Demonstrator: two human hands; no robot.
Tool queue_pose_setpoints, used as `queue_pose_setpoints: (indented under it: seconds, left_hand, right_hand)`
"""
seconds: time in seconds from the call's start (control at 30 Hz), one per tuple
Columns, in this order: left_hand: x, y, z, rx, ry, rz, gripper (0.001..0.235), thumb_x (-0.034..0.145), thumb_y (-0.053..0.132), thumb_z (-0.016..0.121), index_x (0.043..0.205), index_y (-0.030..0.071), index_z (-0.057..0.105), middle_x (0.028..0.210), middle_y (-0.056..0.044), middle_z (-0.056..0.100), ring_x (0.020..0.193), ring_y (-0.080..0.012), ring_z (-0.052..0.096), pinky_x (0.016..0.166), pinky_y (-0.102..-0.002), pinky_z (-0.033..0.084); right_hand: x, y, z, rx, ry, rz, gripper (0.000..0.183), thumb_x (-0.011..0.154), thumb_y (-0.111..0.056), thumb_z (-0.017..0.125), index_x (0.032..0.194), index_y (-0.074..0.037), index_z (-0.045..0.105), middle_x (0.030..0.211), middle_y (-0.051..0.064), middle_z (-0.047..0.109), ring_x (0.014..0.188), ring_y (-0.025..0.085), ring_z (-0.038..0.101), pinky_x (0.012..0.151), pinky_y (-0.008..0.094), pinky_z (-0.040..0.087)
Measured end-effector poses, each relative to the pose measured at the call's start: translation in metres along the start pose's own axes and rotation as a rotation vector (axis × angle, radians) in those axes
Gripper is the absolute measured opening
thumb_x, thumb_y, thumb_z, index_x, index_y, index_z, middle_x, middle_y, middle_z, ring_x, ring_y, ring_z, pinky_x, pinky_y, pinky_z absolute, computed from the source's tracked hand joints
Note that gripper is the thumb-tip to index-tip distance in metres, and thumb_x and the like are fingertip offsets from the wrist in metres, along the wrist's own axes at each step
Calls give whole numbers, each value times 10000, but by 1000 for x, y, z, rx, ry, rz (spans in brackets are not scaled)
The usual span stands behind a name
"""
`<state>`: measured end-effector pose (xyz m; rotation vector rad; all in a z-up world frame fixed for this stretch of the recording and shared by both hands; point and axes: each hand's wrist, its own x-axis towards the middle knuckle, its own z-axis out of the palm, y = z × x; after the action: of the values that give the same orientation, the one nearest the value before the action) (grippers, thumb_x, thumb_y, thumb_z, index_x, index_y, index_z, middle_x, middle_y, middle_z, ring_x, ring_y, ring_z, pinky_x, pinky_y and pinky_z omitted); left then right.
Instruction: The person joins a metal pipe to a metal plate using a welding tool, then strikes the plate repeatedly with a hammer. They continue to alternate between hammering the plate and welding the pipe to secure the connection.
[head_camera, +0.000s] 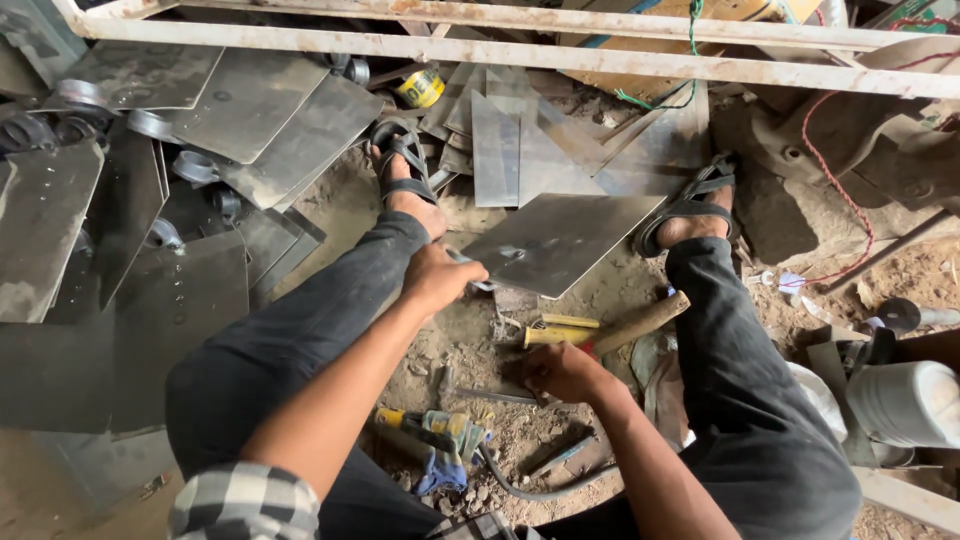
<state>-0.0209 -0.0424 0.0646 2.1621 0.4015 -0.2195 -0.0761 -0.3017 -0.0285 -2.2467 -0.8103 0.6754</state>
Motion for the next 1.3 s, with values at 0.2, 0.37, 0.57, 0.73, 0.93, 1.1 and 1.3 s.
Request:
queue_pose_setpoints:
  seconds: [0.2,0.37,0.57,0.73,0.93,1.1,1.3]
  left_hand:
    - [-28,-23,7,-598,-69,17,296,698,127,819,877,-23,638,709,-96,699,481,-130,610,420,-255,473]
    - [-28,-47,27,-763,-116,17,248,727,100,802,890,-6,648,731,-83,700,510,-123,619,439,-247,473]
    - [-16,-79,45,-897,-183,8,225,736,79,794,897,18,649,733,-76,689,527,-121,612,443,-243,436]
    - [-9,-89,39,-913,-214,22,219,738,76,794,885,0,651,717,-82,689,532,-127,618,448,-249,435]
    - [6,-108,34,-972,-257,19,179,731,63,760,878,1,678,720,-76,695,523,-137,613,444,-253,420]
    - [20,-123,30,-1010,-297,16,148,759,72,724,884,3,686,719,-78,692,538,-154,635,450,-269,435]
    - [25,-122,16,-1063,-355,-83,155,787,91,716,918,13,690,717,-81,681,537,-160,625,449,-281,433]
  right_hand:
    - [0,-23,-21,-39,291,-22,135,818,-107,816,924,-47,756,757,114,731,695,210,716,668,357,590]
    - [-9,-40,-31,199,440,141,136,908,-139,744,1018,-59,754,780,54,788,567,121,755,502,263,611]
    - [-9,-44,-26,384,611,312,235,883,-110,760,1107,-39,770,738,105,782,541,109,723,484,279,569]
    - [12,-48,-19,576,651,486,228,917,-106,720,1128,-33,761,771,63,775,533,132,668,467,313,541]
    - [31,-29,11,645,694,344,209,961,-106,740,1115,20,805,792,80,737,704,105,631,596,273,527]
    - [51,-37,1,888,792,287,154,914,-82,726,1049,-15,758,901,59,780,795,124,739,748,273,634]
    - [79,-87,-20,820,827,464,163,907,-73,734,1053,-3,754,894,75,781,785,125,743,745,271,642]
